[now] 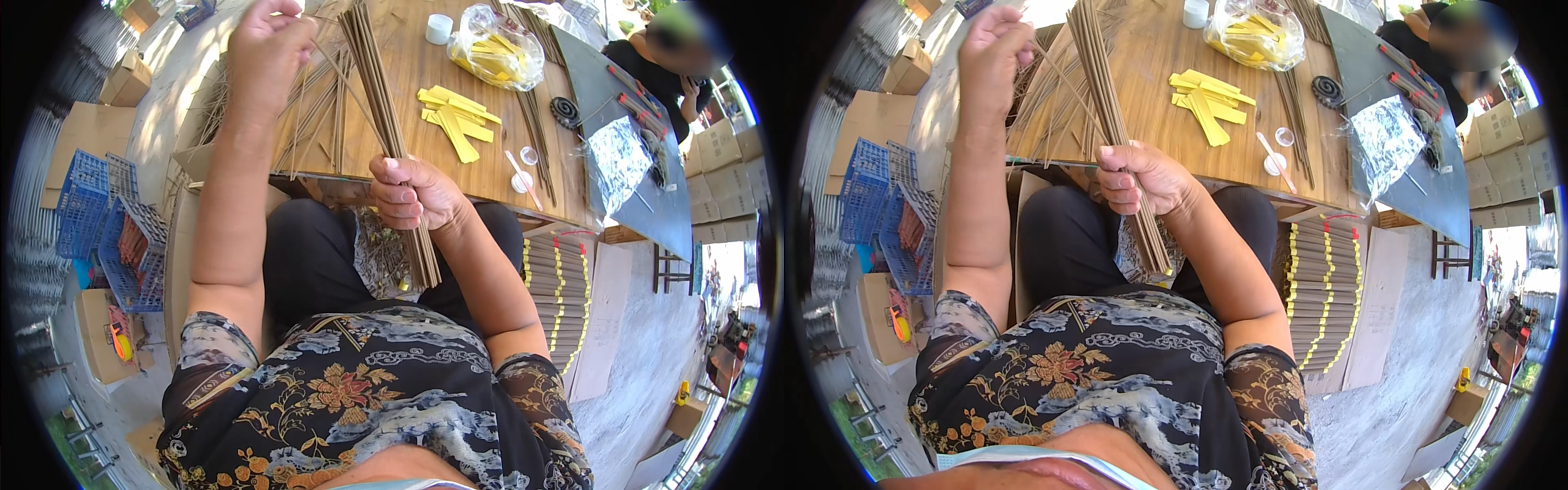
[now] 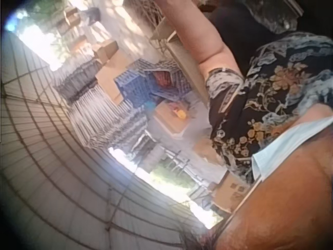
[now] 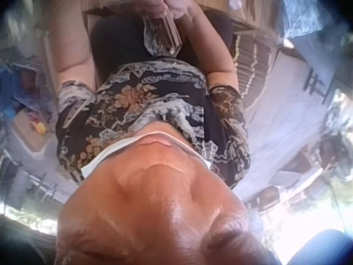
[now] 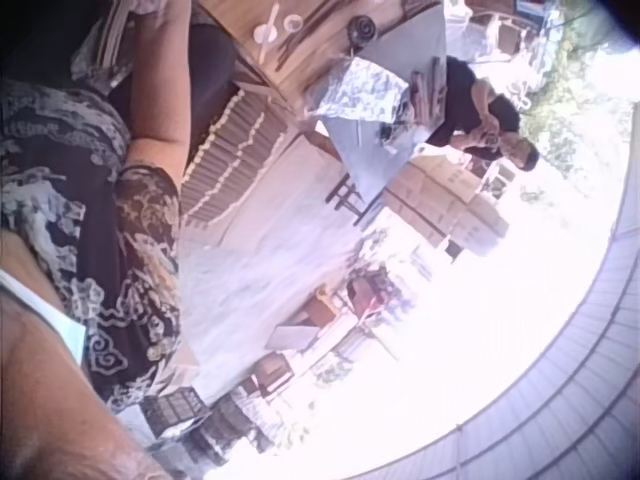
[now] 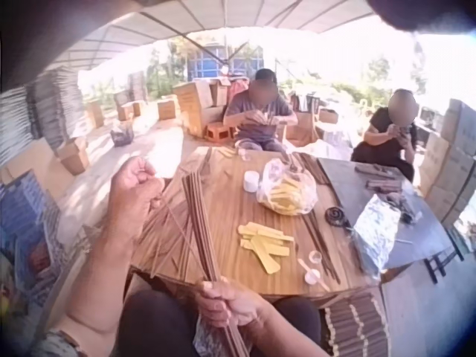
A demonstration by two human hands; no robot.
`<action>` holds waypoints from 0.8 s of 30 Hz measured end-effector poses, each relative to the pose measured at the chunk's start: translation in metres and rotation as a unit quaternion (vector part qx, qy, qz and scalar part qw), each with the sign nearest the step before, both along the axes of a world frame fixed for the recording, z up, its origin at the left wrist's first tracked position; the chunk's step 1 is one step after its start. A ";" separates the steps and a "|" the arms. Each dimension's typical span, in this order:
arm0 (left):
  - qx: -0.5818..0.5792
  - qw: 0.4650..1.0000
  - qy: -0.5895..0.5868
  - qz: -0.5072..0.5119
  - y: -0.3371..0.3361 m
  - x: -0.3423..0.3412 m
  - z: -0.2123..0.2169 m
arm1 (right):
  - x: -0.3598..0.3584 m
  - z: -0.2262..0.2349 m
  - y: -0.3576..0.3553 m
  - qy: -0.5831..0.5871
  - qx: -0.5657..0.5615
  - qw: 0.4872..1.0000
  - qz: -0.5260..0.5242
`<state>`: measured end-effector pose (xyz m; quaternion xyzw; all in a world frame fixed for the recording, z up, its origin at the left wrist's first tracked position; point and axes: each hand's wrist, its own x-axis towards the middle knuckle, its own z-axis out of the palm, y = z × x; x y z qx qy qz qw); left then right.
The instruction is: The person gathers thin wooden sticks, aligns them into bundles, and wraps the ends with yellow paper strips. They use a small brush to apply adhesive to the paper before securing it around the sticks. Completed bundles are placed into a cardboard box.
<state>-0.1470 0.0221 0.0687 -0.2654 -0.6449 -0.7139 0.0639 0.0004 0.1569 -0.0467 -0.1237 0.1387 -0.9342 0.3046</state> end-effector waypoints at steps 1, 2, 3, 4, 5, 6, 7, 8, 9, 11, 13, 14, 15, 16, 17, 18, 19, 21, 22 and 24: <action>0.009 1.000 0.004 0.012 -0.003 -0.003 0.009 | -0.001 -0.002 0.001 0.003 -0.003 1.000 0.002; 0.030 0.999 0.019 0.028 -0.008 -0.008 0.014 | -0.002 -0.004 0.001 0.007 0.005 1.000 0.003; 0.051 0.997 0.034 0.043 -0.013 -0.013 0.020 | -0.003 -0.006 0.002 0.009 0.001 1.000 0.006; 0.068 0.995 0.038 0.056 -0.019 -0.018 0.027 | -0.004 -0.008 0.003 0.012 -0.003 1.000 0.009; 0.082 0.993 0.045 0.076 -0.029 -0.022 0.035 | -0.006 -0.009 0.002 0.017 -0.010 1.000 0.018; 0.100 0.984 0.097 0.112 -0.049 -0.040 0.039 | -0.007 -0.010 0.000 0.015 -0.023 0.999 0.026; 0.120 0.971 0.147 0.146 -0.067 -0.058 0.040 | -0.008 -0.014 0.000 0.011 -0.034 0.999 0.030; 0.149 0.952 0.198 0.180 -0.072 -0.060 0.045 | -0.009 -0.018 0.001 0.007 -0.045 0.999 0.030; 0.177 0.928 0.248 0.212 -0.076 -0.062 0.051 | -0.010 -0.020 0.002 0.003 -0.053 0.998 0.025; 0.189 0.888 0.285 0.308 -0.089 -0.078 0.056 | -0.012 -0.022 0.002 -0.005 -0.069 0.997 0.020; 0.152 0.868 0.293 0.371 -0.111 -0.105 0.052 | -0.015 -0.023 0.002 -0.004 -0.088 0.996 0.024; 0.110 0.870 0.283 0.387 -0.127 -0.126 0.042 | -0.017 -0.022 0.000 -0.004 -0.097 0.995 0.030; 0.067 0.871 0.272 0.404 -0.141 -0.148 0.030 | -0.019 -0.022 -0.001 0.002 -0.103 0.994 0.033; -0.069 0.873 0.224 0.427 -0.153 -0.172 0.016 | -0.020 -0.020 -0.003 0.007 -0.110 0.993 0.039; -0.201 0.861 0.168 0.436 -0.158 -0.189 -0.005 | -0.021 -0.019 -0.003 0.011 -0.113 0.993 0.038; -0.244 0.860 0.154 0.421 -0.148 -0.183 -0.024 | -0.021 -0.018 -0.002 0.002 -0.109 0.994 0.031; -0.286 0.858 0.139 0.403 -0.125 -0.172 -0.040 | -0.021 -0.018 0.000 -0.008 -0.104 0.994 0.023; -0.342 0.906 0.046 0.247 -0.070 -0.125 -0.063 | -0.022 -0.023 0.008 -0.026 -0.095 0.995 -0.004; -0.380 0.904 0.076 0.177 -0.059 -0.110 -0.079 | -0.023 -0.026 0.009 -0.032 -0.098 0.995 -0.006; -0.470 0.879 0.053 0.066 -0.044 -0.090 -0.116 | -0.025 -0.028 0.009 -0.045 -0.105 0.993 -0.007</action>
